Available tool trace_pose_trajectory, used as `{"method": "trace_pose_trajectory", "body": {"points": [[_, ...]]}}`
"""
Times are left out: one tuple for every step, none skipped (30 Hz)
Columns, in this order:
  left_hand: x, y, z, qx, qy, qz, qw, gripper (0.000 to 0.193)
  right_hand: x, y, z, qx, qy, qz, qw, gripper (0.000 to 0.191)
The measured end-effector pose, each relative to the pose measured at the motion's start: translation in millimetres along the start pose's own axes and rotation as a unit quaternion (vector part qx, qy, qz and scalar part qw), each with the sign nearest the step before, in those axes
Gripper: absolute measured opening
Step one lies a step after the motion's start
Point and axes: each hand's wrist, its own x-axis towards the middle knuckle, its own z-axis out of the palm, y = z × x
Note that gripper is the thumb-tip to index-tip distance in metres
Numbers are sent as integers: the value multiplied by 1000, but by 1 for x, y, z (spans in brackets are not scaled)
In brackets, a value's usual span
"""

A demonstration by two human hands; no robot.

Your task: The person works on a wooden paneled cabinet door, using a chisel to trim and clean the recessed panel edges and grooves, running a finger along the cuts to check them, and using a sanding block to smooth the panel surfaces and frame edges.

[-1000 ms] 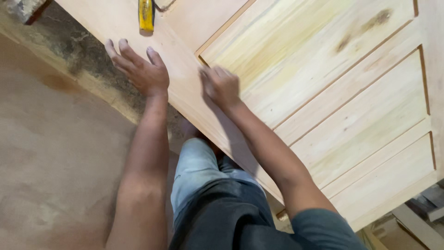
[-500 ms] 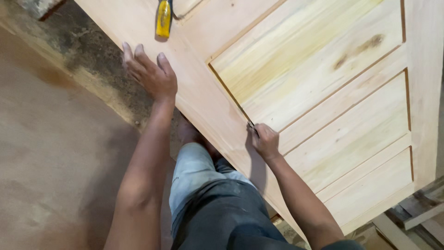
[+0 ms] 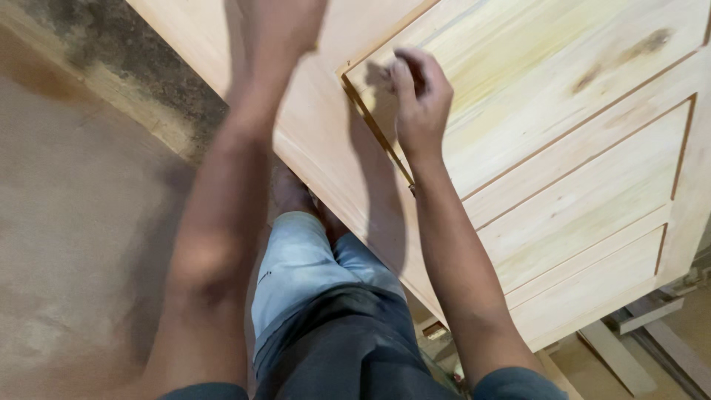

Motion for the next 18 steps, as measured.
{"method": "trace_pose_trajectory", "body": {"points": [[-19, 1, 7, 40, 54, 75, 995, 37, 9, -4, 9, 85, -15, 54, 995, 32], [-46, 0, 16, 79, 106, 150, 980, 40, 13, -8, 15, 131, -49, 68, 988, 33], [-76, 4, 34, 72, 98, 126, 985, 54, 13, -11, 16, 177, -82, 83, 977, 34], [-98, 10, 57, -83, 94, 179, 976, 28, 9, -14, 15, 222, -114, 98, 964, 36], [-120, 8, 67, -148, 40, 148, 977, 35, 2, -16, 9, 185, -161, 100, 964, 35], [-138, 3, 75, -214, -12, 116, 970, 43, -9, -18, -1, 146, -209, 101, 962, 34], [-152, -7, 77, -211, -4, 167, 963, 45, -20, -18, -11, 145, -210, 110, 961, 31], [-165, -15, 78, -207, 6, 215, 954, 48, -32, -17, -21, 143, -214, 121, 959, 28], [-174, -25, 76, -146, -20, 223, 964, 44, -44, -13, -30, 94, -217, 119, 964, 26], [-179, -35, 72, -84, -47, 230, 968, 40, -54, -9, -38, 46, -221, 116, 967, 24], [-181, -43, 70, -20, -76, 237, 968, 37, -63, -4, -45, 45, -222, 177, 958, 25], [-183, -49, 69, -18, -29, 237, 971, 39, -70, 1, -50, 44, -219, 241, 944, 25], [-183, -54, 69, -17, 16, 236, 971, 42, -76, 7, -54, 42, -215, 306, 926, 26], [-182, -59, 71, -14, 62, 236, 970, 45, -79, 13, -56, 22, -233, 301, 924, 27], [-179, -62, 74, -11, 78, 248, 966, 46, -80, 18, -57, 2, -253, 293, 922, 27], [-175, -64, 78, -9, 96, 259, 961, 47, -80, 23, -57, -18, -273, 285, 919, 28], [-172, -65, 82, -8, 113, 270, 956, 48, -80, 26, -56, -11, -277, 287, 917, 28], [-169, -65, 85, -2, 115, 266, 957, 49, -78, 28, -55, -4, -283, 290, 914, 27]]}}
